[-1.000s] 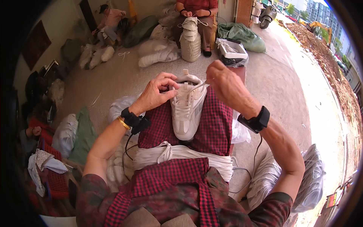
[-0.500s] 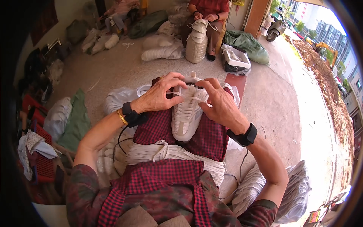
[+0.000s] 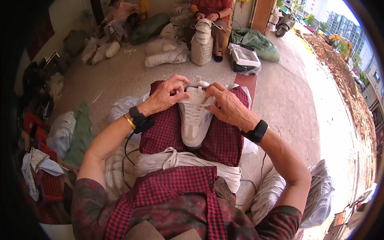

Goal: Insert and thread laces through the eyelets of a shoe upper.

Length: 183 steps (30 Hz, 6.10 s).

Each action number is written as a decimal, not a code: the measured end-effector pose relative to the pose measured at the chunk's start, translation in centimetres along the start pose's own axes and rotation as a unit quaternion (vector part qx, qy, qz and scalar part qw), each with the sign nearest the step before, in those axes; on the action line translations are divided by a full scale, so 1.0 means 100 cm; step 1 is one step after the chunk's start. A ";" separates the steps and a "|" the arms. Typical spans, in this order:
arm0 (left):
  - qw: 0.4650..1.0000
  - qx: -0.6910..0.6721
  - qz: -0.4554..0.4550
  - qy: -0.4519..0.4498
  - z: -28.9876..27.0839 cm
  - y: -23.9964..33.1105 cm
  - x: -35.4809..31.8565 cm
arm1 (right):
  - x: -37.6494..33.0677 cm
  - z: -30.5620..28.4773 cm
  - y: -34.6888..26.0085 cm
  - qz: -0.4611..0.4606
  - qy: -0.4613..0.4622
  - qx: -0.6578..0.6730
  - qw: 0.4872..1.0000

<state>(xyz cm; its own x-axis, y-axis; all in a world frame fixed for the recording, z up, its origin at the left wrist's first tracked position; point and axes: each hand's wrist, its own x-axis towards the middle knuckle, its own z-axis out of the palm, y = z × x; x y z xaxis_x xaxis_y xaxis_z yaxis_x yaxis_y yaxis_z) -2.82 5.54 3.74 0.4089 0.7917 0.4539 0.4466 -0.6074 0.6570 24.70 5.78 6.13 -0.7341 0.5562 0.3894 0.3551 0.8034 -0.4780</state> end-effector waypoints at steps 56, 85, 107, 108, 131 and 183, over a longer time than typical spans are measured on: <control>0.736 0.538 -0.026 0.410 -0.245 0.019 -0.161 | -0.161 -0.188 -0.040 -0.019 0.563 -0.401 0.722; 0.962 -0.185 -0.109 0.166 0.023 0.019 -0.052 | -0.004 0.041 -0.025 0.084 0.186 -0.006 0.979; 0.969 -0.026 -0.058 0.240 0.036 0.027 -0.055 | 0.020 -0.003 -0.024 -0.080 -0.062 -0.274 0.956; 0.967 -0.022 -0.054 0.249 0.037 0.027 -0.056 | 0.021 -0.003 -0.023 -0.081 -0.066 -0.276 0.955; 0.988 0.088 0.091 0.092 0.015 0.026 -0.030 | 0.061 -0.027 -0.026 0.017 -0.298 -0.242 0.923; 0.929 -0.325 -0.150 0.099 -0.037 0.069 0.069 | 0.017 -0.008 -0.019 0.231 0.147 0.354 0.894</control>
<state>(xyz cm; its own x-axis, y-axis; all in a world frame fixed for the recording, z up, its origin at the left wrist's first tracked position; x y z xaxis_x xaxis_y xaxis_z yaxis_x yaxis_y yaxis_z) 0.15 7.11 13.61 0.1601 0.9543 0.2525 -0.0836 -0.2417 0.9667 23.23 5.36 8.30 -0.3831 0.9094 0.1617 0.0497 0.1951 -0.9795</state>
